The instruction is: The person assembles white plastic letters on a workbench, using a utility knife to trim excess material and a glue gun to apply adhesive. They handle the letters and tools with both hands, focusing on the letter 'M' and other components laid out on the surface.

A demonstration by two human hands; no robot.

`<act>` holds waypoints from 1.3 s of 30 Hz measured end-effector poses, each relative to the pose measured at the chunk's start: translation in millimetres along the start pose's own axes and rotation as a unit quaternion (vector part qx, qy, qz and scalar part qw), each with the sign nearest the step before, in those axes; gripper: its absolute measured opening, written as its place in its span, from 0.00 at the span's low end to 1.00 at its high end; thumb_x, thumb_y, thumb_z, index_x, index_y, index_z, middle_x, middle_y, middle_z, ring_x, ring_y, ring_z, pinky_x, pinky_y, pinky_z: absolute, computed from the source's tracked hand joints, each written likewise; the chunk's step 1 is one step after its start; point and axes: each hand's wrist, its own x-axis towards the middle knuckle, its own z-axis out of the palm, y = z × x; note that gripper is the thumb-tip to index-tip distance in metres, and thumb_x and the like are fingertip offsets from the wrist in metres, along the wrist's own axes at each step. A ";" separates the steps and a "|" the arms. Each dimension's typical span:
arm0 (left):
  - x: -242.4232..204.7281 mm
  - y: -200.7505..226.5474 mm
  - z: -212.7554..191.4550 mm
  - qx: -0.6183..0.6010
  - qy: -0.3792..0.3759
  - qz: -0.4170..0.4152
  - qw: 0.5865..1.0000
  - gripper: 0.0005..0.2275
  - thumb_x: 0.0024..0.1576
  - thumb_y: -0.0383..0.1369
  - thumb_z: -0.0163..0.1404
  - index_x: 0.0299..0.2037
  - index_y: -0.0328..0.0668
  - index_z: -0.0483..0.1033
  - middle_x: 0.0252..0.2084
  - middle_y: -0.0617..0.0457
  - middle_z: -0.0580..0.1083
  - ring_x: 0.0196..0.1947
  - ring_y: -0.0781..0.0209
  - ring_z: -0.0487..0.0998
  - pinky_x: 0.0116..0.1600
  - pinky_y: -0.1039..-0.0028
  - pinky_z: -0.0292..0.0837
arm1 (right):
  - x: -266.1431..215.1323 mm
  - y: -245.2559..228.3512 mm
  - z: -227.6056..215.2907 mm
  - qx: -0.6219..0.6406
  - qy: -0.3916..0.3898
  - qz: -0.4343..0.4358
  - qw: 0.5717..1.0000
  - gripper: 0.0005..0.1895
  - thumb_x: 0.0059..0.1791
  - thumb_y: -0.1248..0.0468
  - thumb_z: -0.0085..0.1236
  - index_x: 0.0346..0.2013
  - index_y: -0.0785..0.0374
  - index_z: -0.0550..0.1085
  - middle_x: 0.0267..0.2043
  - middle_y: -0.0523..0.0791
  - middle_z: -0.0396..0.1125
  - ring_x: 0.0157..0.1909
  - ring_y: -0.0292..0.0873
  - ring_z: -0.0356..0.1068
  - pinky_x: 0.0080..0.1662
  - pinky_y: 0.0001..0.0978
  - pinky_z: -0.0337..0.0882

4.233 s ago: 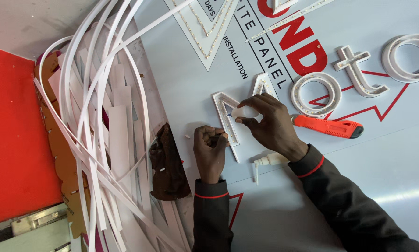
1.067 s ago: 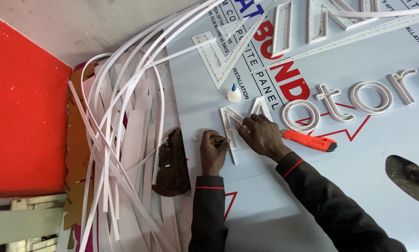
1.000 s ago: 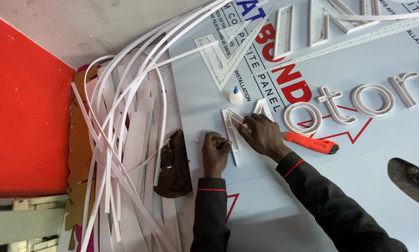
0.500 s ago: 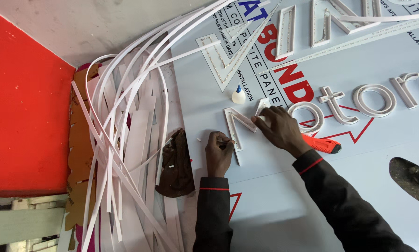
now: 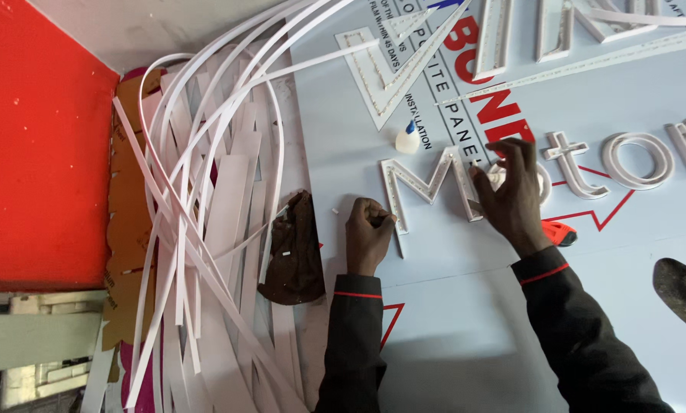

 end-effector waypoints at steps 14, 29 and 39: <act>5.3 42.7 -22.9 -0.050 -0.047 -0.067 0.995 0.09 0.56 0.26 0.63 0.41 0.43 0.73 0.35 0.53 0.81 0.36 0.61 0.82 0.44 0.69 0.80 | 93.8 -16.9 107.7 0.133 -0.222 0.126 0.958 0.28 0.54 0.66 0.68 0.67 0.60 0.67 0.71 0.50 0.66 0.71 0.55 0.65 0.60 0.46 0.72; 6.2 39.0 -18.7 -0.048 -0.041 -0.052 0.997 0.09 0.55 0.23 0.60 0.39 0.44 0.72 0.32 0.54 0.80 0.32 0.63 0.80 0.41 0.70 0.77 | 0.8 -22.8 25.6 0.141 -0.120 0.162 0.969 0.26 0.57 0.62 0.74 0.64 0.67 0.70 0.62 0.53 0.72 0.56 0.45 0.72 0.51 0.34 0.74; 4.5 28.4 -17.1 0.006 -0.067 -0.039 0.997 0.08 0.63 0.26 0.60 0.48 0.37 0.74 0.41 0.38 0.85 0.36 0.53 0.91 0.42 0.61 0.88 | -23.2 -75.0 -19.4 0.211 -0.166 0.177 0.947 0.20 0.46 0.65 0.83 0.51 0.66 0.85 0.45 0.54 0.71 0.44 0.46 0.71 0.47 0.38 0.74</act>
